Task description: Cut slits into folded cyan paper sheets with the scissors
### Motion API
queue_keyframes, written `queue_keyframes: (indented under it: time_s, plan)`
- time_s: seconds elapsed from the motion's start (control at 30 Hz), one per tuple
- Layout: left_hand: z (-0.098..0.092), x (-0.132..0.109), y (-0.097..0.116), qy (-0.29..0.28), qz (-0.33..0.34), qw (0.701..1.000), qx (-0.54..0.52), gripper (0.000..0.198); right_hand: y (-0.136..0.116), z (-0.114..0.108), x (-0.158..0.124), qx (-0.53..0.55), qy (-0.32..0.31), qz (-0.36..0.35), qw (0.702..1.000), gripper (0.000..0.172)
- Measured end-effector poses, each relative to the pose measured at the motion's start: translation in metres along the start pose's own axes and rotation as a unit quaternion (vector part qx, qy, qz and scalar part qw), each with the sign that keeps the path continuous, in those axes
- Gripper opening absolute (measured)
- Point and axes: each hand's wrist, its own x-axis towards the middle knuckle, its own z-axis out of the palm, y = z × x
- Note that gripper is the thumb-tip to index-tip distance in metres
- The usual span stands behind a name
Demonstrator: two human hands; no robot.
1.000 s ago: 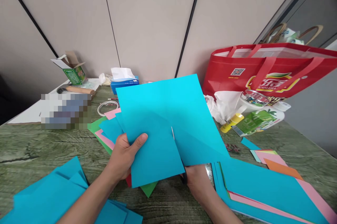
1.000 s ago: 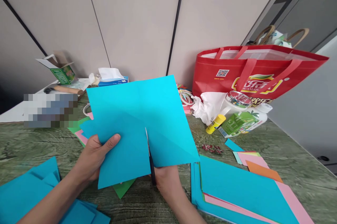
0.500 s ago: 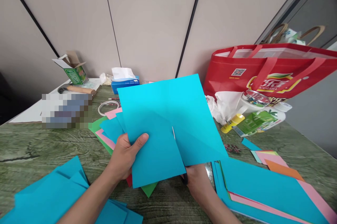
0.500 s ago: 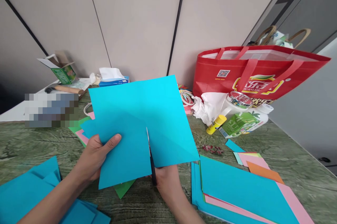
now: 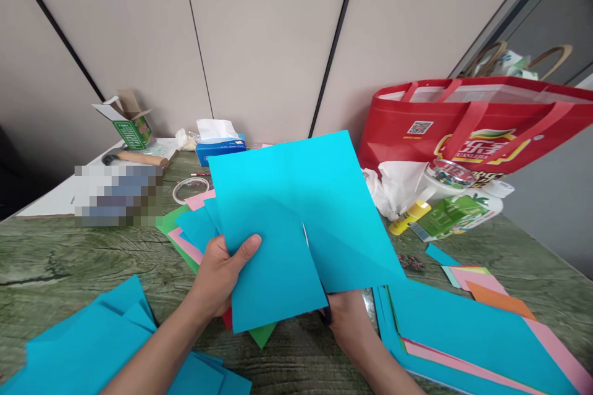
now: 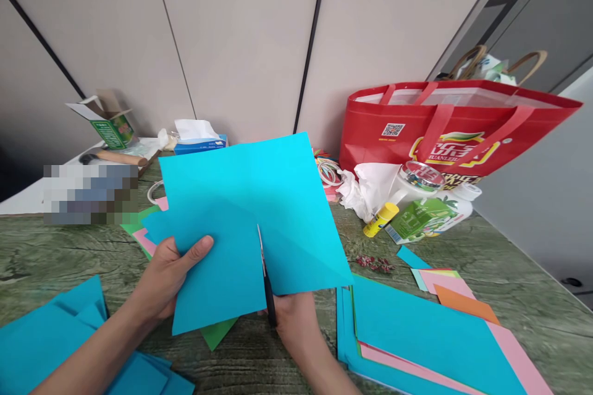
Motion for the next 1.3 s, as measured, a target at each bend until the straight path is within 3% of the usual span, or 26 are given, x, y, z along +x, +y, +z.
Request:
queue_keyframes:
  time_s: [0.1,0.17,0.47,0.63,0.77,1.13,1.3]
  plan:
    - [0.001,-0.001,0.001,0.001,-0.004,1.0,-0.008,0.053,-0.001,0.001,0.0,0.056,-0.037,0.09,0.994,0.026]
    - [0.002,-0.002,0.001,-0.005,-0.009,1.0,-0.008,0.054,-0.001,0.0,-0.001,0.069,-0.042,0.11,0.991,0.027]
    - [0.002,-0.001,0.002,-0.007,-0.02,1.0,-0.013,0.056,0.006,-0.002,0.001,0.108,-0.035,0.097,0.989,0.015]
    - [0.003,-0.001,-0.001,-0.006,-0.019,1.0,-0.004,0.057,0.009,-0.003,0.006,0.188,-0.05,0.12,0.974,0.034]
    - [0.003,-0.001,-0.003,-0.023,-0.017,1.0,-0.013,0.052,0.009,-0.004,0.007,0.211,-0.074,0.131,0.966,0.035]
    - [0.004,0.001,-0.004,-0.033,-0.021,0.999,-0.015,0.046,-0.002,-0.005,0.003,0.198,-0.139,0.115,0.964,0.04]
    - [-0.001,0.002,-0.006,-0.048,-0.029,0.998,-0.012,0.051,0.008,-0.005,0.003,0.131,-0.108,0.086,0.982,0.045]
